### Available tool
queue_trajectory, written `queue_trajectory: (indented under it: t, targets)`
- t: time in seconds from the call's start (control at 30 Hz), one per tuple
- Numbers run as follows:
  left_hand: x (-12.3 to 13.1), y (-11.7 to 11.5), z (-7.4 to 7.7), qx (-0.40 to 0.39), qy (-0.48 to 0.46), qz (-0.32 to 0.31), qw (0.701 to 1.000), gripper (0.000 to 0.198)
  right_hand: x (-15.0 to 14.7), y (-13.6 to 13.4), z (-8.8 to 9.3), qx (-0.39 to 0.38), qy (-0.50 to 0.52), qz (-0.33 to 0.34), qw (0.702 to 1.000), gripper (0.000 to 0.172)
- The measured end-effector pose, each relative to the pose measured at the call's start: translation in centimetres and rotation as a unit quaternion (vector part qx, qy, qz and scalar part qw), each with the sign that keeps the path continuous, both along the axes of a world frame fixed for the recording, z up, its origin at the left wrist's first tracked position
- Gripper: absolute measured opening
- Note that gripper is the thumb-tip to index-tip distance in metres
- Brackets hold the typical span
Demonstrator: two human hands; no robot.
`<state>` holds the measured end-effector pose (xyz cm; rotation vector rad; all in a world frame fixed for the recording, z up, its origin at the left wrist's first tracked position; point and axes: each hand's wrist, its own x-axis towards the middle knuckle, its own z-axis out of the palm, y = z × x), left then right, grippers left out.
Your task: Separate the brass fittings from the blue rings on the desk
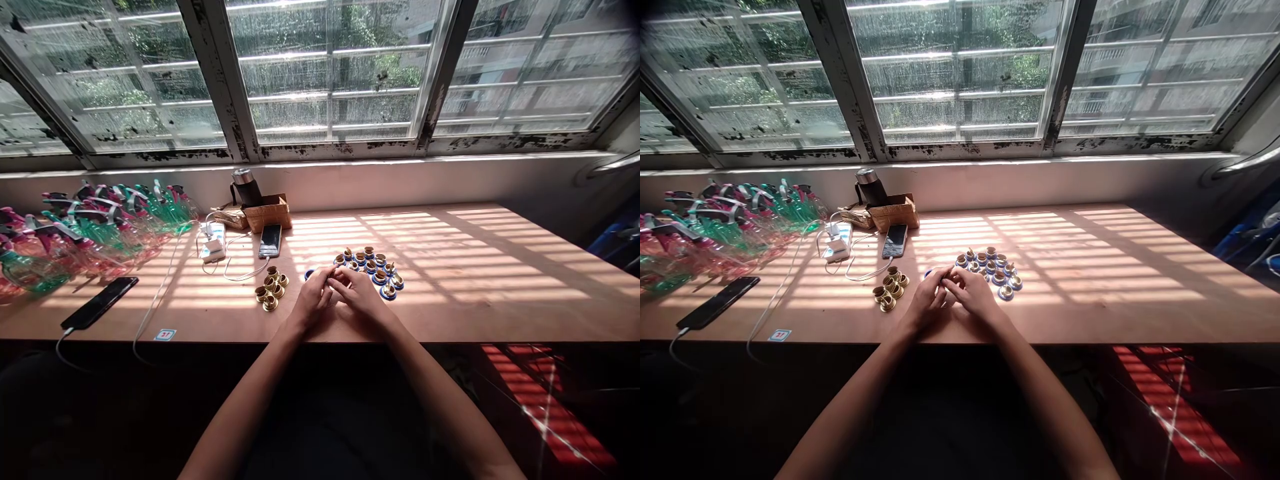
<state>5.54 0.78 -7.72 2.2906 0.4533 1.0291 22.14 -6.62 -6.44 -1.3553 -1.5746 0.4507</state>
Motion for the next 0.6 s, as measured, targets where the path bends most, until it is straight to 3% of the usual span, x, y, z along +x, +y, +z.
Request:
queue_trajectory:
  t: [0.17, 0.47, 0.6]
  targets:
    - [0.1, 0.0, -0.1, -0.008, -0.005, -0.002, 1.0, 0.052, 0.2, 0.2, -0.4, -0.006, 0.006, -0.006, 1.0, 0.023]
    - [-0.4, -0.3, 1.2, -0.024, -0.035, -0.032, 0.999, 0.045, 0.3, 0.5, -0.7, 0.011, 0.009, -0.022, 1.0, 0.018]
    - [-0.4, -0.2, 0.9, -0.036, -0.054, -0.014, 0.998, 0.039, 0.2, 0.4, -0.5, 0.024, -0.004, -0.028, 0.999, 0.016]
